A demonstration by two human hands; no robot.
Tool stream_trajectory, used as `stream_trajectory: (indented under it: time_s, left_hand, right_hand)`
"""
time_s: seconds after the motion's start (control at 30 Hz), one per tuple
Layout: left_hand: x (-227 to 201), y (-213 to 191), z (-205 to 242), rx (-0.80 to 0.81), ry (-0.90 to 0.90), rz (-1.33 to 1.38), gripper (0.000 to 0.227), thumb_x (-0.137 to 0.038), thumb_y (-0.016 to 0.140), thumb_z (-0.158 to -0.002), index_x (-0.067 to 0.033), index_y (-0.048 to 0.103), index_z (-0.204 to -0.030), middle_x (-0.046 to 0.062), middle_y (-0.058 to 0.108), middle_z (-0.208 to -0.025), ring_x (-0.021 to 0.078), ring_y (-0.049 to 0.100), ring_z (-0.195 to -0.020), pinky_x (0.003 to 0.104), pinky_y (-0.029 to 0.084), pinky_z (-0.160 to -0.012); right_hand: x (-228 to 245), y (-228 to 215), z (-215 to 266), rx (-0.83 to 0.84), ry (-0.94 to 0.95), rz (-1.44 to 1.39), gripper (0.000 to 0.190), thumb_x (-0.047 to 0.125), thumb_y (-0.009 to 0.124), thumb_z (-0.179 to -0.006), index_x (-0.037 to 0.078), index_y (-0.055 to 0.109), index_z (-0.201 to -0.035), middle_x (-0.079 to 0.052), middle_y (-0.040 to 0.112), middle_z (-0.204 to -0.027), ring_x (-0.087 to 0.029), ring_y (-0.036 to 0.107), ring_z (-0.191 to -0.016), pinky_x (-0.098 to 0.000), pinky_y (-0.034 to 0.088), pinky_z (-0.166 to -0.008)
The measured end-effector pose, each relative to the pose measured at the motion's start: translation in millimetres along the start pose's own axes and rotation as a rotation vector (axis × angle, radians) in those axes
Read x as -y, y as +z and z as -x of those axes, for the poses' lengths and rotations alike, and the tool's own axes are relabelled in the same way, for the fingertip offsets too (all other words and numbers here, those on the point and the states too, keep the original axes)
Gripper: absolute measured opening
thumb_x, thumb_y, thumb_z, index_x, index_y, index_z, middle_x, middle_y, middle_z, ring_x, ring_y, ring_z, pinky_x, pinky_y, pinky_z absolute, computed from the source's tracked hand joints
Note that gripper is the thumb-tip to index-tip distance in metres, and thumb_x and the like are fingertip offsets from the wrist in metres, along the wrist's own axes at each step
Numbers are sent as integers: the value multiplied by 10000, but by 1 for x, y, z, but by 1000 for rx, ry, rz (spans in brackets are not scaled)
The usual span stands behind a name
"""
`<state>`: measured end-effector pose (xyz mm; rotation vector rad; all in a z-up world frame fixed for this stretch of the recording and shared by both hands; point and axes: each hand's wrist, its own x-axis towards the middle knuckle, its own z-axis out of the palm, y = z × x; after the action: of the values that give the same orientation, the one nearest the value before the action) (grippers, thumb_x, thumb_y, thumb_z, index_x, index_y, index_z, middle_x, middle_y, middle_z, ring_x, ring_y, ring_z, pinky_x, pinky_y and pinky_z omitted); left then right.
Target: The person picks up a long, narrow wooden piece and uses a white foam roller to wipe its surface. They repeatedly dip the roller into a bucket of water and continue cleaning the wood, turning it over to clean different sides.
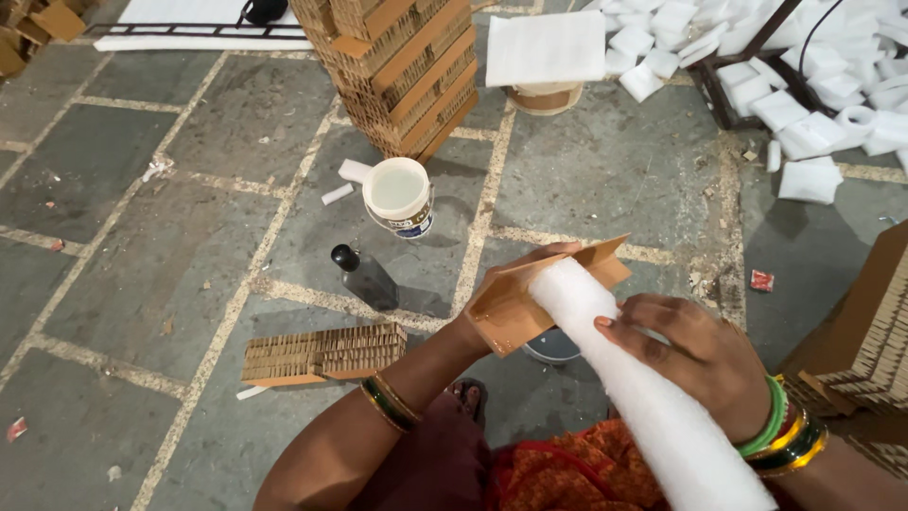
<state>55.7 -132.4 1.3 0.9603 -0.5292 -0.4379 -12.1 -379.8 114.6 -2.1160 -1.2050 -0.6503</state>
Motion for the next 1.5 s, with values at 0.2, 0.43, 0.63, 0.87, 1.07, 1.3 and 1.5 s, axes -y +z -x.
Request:
stream_trajectory:
  time_s: [0.2, 0.43, 0.63, 0.87, 1.07, 1.3, 1.5]
  left_hand:
    - [17, -4, -3, -26, -137, 289, 601, -109, 661, -1039, -63, 442, -1596, 115, 490, -1525, 213, 553, -1269, 389, 517, -1061]
    - [26, 6, -10, 37, -185, 700, 565, -331, 584, -1063, -62, 417, -1531, 122, 462, -1551, 294, 519, -1383, 467, 509, -1134]
    - [26, 0, 0, 15, -105, 582, 627, -208, 714, -966, -59, 433, -1506, 121, 487, -1516, 289, 534, -1372, 469, 528, -1113]
    - [37, -13, 9, 19, 40, 78, 778, 47, 772, -908, -72, 402, -1581, 93, 497, -1526, 227, 539, -1388, 406, 512, -1171]
    - [26, -9, 0, 31, -5, 139, 737, 2, 738, -929, -90, 405, -1580, 52, 435, -1602, 185, 492, -1436, 380, 467, -1175]
    - [16, 1, 2, 13, 117, -256, 711, -41, 743, -954, -151, 431, -1584, 71, 475, -1619, 188, 494, -1472, 347, 481, -1254]
    - [10, 7, -3, 35, 56, -506, 830, -154, 838, -846, -183, 436, -1573, 83, 557, -1542, 220, 623, -1350, 387, 528, -1134]
  right_hand:
    - [-11, 9, 11, -128, -37, -59, 521, 200, 806, -783, -9, 664, -1239, -128, 666, -1150, -314, 718, -1060, -417, 612, -889]
    - [-4, -1, 15, -73, -56, -29, 458, 179, 796, -814, 27, 683, -1231, -109, 653, -1155, -367, 712, -1137, -431, 612, -918]
    - [-7, 10, 9, -184, -30, 1, 501, 206, 796, -830, 4, 657, -1267, -159, 660, -1131, -297, 722, -1032, -387, 637, -862]
    - [-19, 16, 22, -135, 61, 31, 477, 192, 795, -825, 13, 680, -1252, -154, 702, -1121, -273, 742, -1012, -348, 641, -843]
    - [-26, 22, 36, -162, 187, -221, 478, 212, 792, -827, 40, 678, -1259, -151, 719, -1164, -236, 747, -1040, -300, 635, -852]
    - [-35, 25, 39, -173, 134, -364, 480, 218, 801, -824, 33, 677, -1249, -156, 723, -1154, -212, 757, -1033, -263, 655, -793]
    - [-34, 15, 39, -99, 82, -253, 506, 245, 813, -809, 32, 660, -1242, -124, 733, -1137, -232, 741, -1069, -305, 664, -812]
